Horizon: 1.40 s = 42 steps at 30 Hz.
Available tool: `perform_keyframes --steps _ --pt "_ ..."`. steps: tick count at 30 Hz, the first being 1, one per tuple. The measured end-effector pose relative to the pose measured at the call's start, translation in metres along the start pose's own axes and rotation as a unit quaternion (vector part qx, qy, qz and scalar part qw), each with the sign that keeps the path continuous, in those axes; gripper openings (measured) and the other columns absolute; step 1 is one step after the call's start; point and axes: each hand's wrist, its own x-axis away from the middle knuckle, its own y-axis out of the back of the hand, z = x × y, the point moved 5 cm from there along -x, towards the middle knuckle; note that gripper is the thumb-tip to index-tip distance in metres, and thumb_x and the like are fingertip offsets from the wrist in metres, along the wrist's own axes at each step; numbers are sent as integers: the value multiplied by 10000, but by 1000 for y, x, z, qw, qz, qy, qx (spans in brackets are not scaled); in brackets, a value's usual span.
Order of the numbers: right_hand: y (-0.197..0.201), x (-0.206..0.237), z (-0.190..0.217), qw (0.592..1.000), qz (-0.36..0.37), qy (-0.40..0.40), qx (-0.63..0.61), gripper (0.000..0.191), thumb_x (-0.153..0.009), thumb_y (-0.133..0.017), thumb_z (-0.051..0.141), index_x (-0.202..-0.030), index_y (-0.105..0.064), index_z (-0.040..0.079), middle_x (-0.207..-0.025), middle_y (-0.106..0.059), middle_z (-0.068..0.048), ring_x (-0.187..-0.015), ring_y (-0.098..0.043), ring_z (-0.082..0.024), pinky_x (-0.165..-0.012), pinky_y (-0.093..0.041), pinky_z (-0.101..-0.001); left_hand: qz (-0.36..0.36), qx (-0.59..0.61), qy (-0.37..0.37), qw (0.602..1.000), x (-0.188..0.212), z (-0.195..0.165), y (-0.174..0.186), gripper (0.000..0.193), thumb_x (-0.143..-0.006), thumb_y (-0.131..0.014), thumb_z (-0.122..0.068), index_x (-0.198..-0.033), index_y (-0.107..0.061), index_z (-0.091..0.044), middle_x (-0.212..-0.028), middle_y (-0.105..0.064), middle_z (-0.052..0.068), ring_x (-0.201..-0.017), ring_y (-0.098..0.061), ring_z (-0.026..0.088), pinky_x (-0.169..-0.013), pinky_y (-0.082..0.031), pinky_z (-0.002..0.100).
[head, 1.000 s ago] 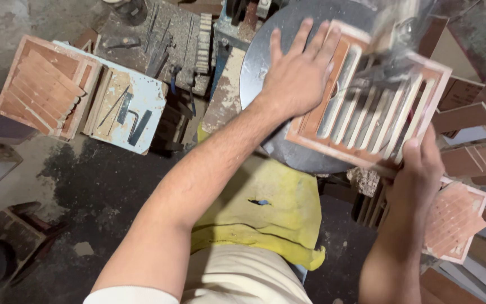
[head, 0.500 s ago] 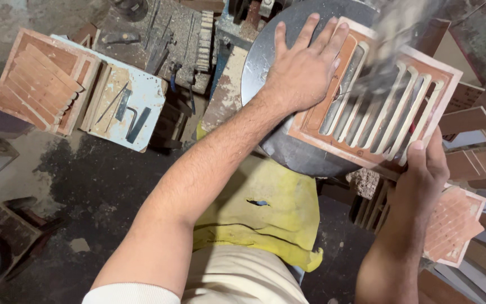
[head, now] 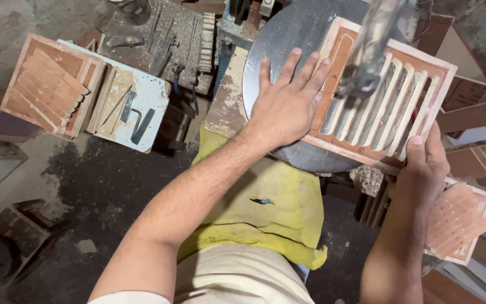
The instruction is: The person carries a metal rod across the workshop, then places a wooden louver frame on a scroll saw table and guides it against the moving blade, cutting along the inner edge of the frame. They reposition and rotate the frame repeatedly to cut different sections of the slotted opening.
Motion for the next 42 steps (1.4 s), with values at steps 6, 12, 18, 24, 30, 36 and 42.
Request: perform_keyframes --steps 6,12,18,24,30,36,42 --pt "7 -10 -16 995 -14 -88 -48 489 -1058 -395 42 -1534 -507 12 -1282 -665 -79 -959 -636 -139 -723 -539 -263 6 3 12 1000 -9 -2 6 604 -1071 -367 -324 -1623 -183 -162 -1690 -231 84 -1566 -113 350 -1170 -45 764" --pt "7 -17 -25 993 18 -17 -112 467 -1109 -398 -14 -1567 -483 -54 -1440 -625 -133 -1248 -642 -163 -1095 -519 -287 16 3 15 1000 -14 -4 12 596 -1072 -346 -316 -1619 -180 -146 -1682 -230 90 -1563 -107 354 -1168 -41 768" --pt "10 -21 -27 994 21 -6 -105 448 -1114 -398 -14 -1548 -488 -78 -1430 -629 -135 -1257 -631 -173 -1127 -487 -305 16 5 21 1000 -18 -4 12 604 -1066 -354 -308 -1621 -179 -146 -1688 -224 87 -1564 -107 351 -1178 -30 756" --pt "6 -26 -23 995 7 -25 -95 451 -1098 -393 6 -1535 -478 -59 -1395 -652 -128 -1219 -665 -168 -1061 -535 -288 8 0 13 1000 -24 -4 13 609 -1061 -363 -296 -1613 -167 -129 -1680 -219 100 -1554 -104 361 -1165 -24 756" --pt "7 -28 -23 996 -20 -77 -50 438 -1113 -422 49 -1529 -535 -23 -1226 -666 -110 -858 -562 -146 -654 -429 -286 2 4 18 1000 -28 -1 12 604 -1072 -369 -307 -1620 -175 -144 -1685 -234 88 -1567 -124 352 -1187 -40 762" --pt "4 -36 -25 996 21 -2 -81 444 -1147 -416 6 -1580 -481 -71 -1458 -636 -132 -1279 -639 -155 -1127 -504 -277 -11 -4 15 1000 -33 0 11 575 -1079 -368 -301 -1609 -205 -148 -1685 -247 91 -1567 -139 362 -1176 -53 771" --pt "7 -43 -32 994 39 16 -99 441 -1129 -413 11 -1559 -460 -73 -1462 -618 -136 -1298 -622 -170 -1157 -479 -298 -12 -3 17 1000 -37 1 11 603 -1058 -373 -275 -1617 -204 -125 -1677 -257 107 -1558 -149 367 -1162 -50 780"
